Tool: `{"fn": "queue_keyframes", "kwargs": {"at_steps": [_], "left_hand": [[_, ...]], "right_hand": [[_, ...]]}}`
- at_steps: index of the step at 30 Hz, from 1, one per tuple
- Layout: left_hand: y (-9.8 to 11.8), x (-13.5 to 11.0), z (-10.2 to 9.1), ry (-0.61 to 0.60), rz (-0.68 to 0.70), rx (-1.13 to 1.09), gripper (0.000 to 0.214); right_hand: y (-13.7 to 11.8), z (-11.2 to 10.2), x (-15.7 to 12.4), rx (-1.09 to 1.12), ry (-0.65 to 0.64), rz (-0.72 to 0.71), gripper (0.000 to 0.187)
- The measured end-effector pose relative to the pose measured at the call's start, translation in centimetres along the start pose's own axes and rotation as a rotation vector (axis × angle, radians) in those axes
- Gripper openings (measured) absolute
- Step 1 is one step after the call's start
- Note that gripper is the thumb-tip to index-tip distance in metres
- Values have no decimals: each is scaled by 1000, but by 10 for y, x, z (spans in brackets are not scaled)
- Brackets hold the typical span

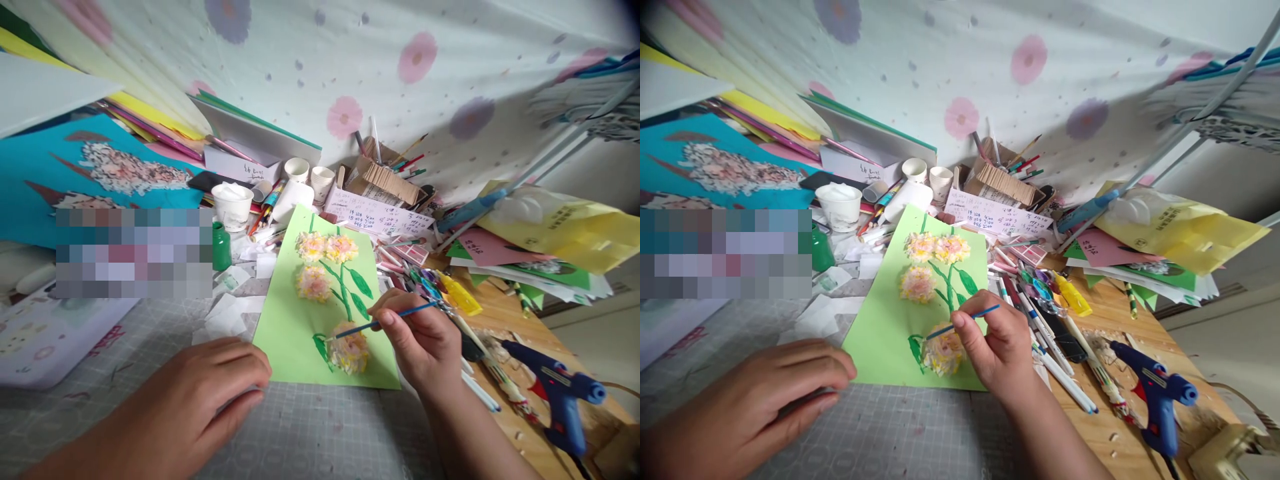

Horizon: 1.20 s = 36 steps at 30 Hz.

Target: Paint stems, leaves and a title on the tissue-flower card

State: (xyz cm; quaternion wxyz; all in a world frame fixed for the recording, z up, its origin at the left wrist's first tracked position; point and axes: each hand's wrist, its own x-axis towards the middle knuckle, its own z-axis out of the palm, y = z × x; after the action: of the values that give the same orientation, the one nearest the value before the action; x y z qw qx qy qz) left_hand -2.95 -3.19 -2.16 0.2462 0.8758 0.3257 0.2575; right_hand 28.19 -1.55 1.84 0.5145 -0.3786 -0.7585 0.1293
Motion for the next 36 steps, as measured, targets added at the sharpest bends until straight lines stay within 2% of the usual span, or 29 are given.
{"fn": "queue_keyframes", "kwargs": {"at_steps": [8, 16, 21, 36], "left_hand": [[0, -1, 0, -6, -22, -19, 21], [0, -2, 2, 2, -33, -28, 21], [0, 0, 0, -6, -14, -9, 21], [-2, -1, 3, 48, 25, 20, 18]], "right_hand": [[-6, 6, 8, -38, -13, -57, 22], [-5, 5, 4, -21, 0, -44, 19], [-6, 5, 6, -58, -41, -59, 19], [-6, 2, 6, -87, -41, -87, 21]]}}
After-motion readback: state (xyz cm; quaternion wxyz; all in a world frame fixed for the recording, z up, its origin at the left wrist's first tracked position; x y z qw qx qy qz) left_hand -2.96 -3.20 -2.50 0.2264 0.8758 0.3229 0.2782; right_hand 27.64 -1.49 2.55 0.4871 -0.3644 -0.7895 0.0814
